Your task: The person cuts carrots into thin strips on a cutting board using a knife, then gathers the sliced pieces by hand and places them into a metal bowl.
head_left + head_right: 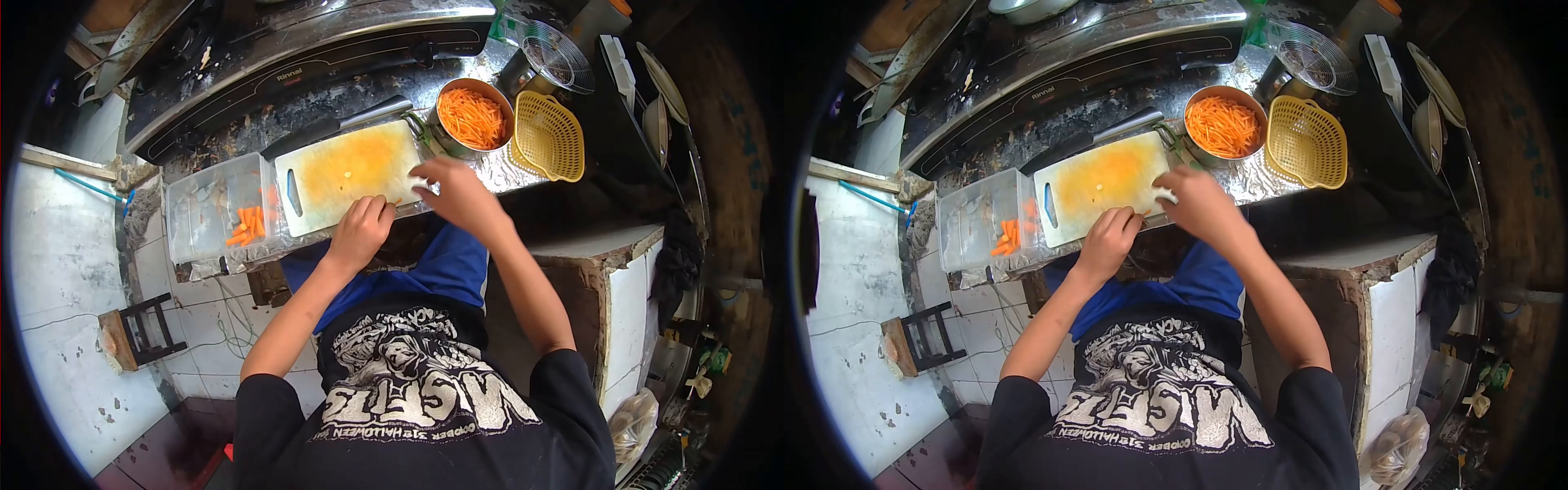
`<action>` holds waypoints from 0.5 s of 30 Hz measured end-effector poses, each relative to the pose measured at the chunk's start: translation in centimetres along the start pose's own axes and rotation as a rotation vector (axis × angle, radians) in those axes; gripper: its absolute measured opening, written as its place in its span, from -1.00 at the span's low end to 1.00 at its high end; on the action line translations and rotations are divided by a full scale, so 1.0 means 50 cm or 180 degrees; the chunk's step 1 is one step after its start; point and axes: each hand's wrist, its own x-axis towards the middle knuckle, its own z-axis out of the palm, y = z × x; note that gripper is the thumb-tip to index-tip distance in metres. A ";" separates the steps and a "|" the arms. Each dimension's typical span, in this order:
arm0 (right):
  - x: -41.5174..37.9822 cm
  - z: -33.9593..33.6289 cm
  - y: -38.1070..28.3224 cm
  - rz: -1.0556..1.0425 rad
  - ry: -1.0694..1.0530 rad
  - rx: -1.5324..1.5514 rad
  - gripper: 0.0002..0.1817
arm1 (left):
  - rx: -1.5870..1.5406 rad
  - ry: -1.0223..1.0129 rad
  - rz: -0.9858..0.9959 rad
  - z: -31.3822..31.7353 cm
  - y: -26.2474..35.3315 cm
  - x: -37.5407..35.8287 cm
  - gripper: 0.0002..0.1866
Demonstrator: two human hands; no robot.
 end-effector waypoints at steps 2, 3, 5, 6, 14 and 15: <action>-0.025 0.039 -0.003 -0.0176 -0.0209 -0.0255 -0.62 | -0.0060 -0.0208 0.0017 -0.008 -0.005 0.003 -0.77; -0.031 0.049 -0.001 -0.0179 -0.0203 -0.0256 -0.62 | -0.0055 -0.0205 0.0021 -0.009 -0.008 0.003 -0.77; -0.039 0.061 -0.001 -0.0197 -0.0239 -0.0168 -0.61 | -0.0253 -0.0223 -0.0045 -0.011 -0.013 0.000 -0.80; -0.038 0.061 0.001 -0.0180 -0.0164 -0.0221 -0.60 | -0.0252 -0.0231 -0.0039 -0.010 -0.013 0.001 -0.80; -0.055 0.016 0.017 0.0412 -0.0162 0.0188 -0.63 | -0.2039 -0.0057 -0.1489 -0.039 -0.019 0.051 -0.85; -0.062 0.016 0.022 0.0465 -0.0133 0.0285 -0.63 | -0.2150 -0.0216 -0.1623 -0.048 -0.023 0.069 -0.80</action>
